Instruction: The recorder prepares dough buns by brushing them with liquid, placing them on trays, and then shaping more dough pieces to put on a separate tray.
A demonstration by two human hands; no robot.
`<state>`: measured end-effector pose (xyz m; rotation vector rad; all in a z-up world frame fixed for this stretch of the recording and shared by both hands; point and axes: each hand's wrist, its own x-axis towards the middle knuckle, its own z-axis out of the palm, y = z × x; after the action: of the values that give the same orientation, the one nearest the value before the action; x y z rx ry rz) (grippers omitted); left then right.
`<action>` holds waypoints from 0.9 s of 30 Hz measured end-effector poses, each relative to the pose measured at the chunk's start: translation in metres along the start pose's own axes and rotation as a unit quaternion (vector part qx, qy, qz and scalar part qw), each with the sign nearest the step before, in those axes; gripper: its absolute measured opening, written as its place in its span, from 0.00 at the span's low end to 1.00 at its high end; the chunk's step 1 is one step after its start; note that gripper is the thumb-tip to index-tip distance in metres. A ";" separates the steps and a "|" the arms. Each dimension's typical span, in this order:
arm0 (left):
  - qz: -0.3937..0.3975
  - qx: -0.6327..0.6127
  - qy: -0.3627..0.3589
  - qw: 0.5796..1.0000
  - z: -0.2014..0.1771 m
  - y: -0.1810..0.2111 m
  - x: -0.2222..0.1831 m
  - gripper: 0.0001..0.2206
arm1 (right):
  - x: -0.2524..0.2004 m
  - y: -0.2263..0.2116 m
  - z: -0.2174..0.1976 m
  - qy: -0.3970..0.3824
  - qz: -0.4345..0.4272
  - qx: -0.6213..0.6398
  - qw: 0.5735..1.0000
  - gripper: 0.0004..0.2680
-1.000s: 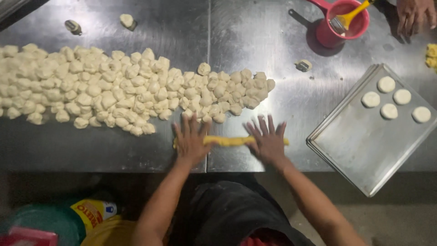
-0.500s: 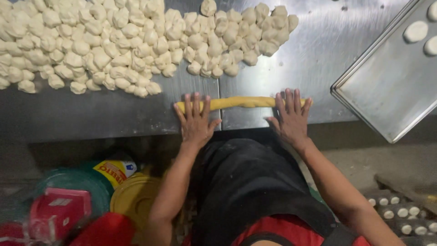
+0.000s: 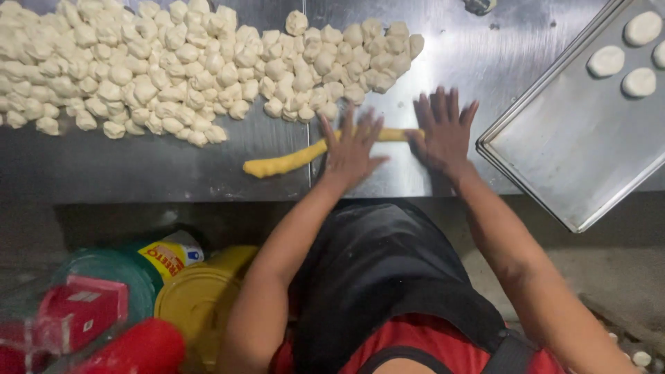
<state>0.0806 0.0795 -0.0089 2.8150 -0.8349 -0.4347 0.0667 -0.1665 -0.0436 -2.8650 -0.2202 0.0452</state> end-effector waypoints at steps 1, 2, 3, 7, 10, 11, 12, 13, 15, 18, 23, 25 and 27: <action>-0.058 -0.008 0.001 0.998 -0.011 0.002 0.015 0.39 | 0.020 0.003 -0.010 0.003 0.021 0.016 1.000 0.31; -0.064 -0.005 -0.003 0.998 0.000 0.000 0.020 0.39 | 0.023 0.007 -0.006 0.000 0.018 0.023 1.000 0.31; -0.090 0.007 0.056 0.994 0.010 -0.003 0.026 0.39 | 0.028 0.011 -0.004 0.045 0.026 0.022 0.998 0.31; -0.095 0.025 0.049 0.994 0.026 0.018 0.007 0.45 | -0.003 0.023 0.009 0.006 -0.034 -0.021 0.999 0.30; -0.068 -0.014 0.053 0.996 0.020 0.050 -0.045 0.45 | -0.054 0.021 -0.025 -0.046 -0.126 0.073 0.988 0.26; -0.072 -0.011 0.047 0.996 0.023 0.053 -0.048 0.45 | -0.066 0.026 -0.032 -0.049 -0.127 0.080 0.988 0.26; -0.078 -0.025 0.079 0.994 0.026 0.055 -0.052 0.40 | -0.078 0.030 -0.038 -0.049 -0.134 0.117 0.983 0.24; -0.086 -0.040 0.115 0.989 0.031 0.060 -0.057 0.35 | -0.089 0.036 -0.045 -0.049 -0.145 0.152 0.976 0.22; -0.105 -0.019 0.136 0.985 0.036 0.055 -0.047 0.29 | -0.085 0.051 -0.044 -0.059 -0.141 0.158 0.976 0.20; -0.154 0.007 0.153 0.976 0.028 0.042 -0.027 0.21 | -0.059 0.062 -0.047 -0.058 -0.133 0.152 0.978 0.18; -0.223 -0.050 0.158 0.961 -0.015 -0.001 0.010 0.19 | 0.001 0.061 -0.036 0.003 -0.081 0.228 0.970 0.13; -0.192 -0.086 0.233 0.949 -0.028 -0.025 0.023 0.22 | 0.018 0.058 -0.026 0.067 -0.054 0.288 0.954 0.12; -0.188 -0.077 0.252 0.946 -0.037 -0.048 0.051 0.19 | 0.029 0.055 -0.022 0.102 -0.055 0.293 0.949 0.12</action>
<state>0.1576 0.0940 0.0028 2.7336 -0.1522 0.1729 0.1041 -0.2204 -0.0371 -2.2410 -0.2700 -0.1784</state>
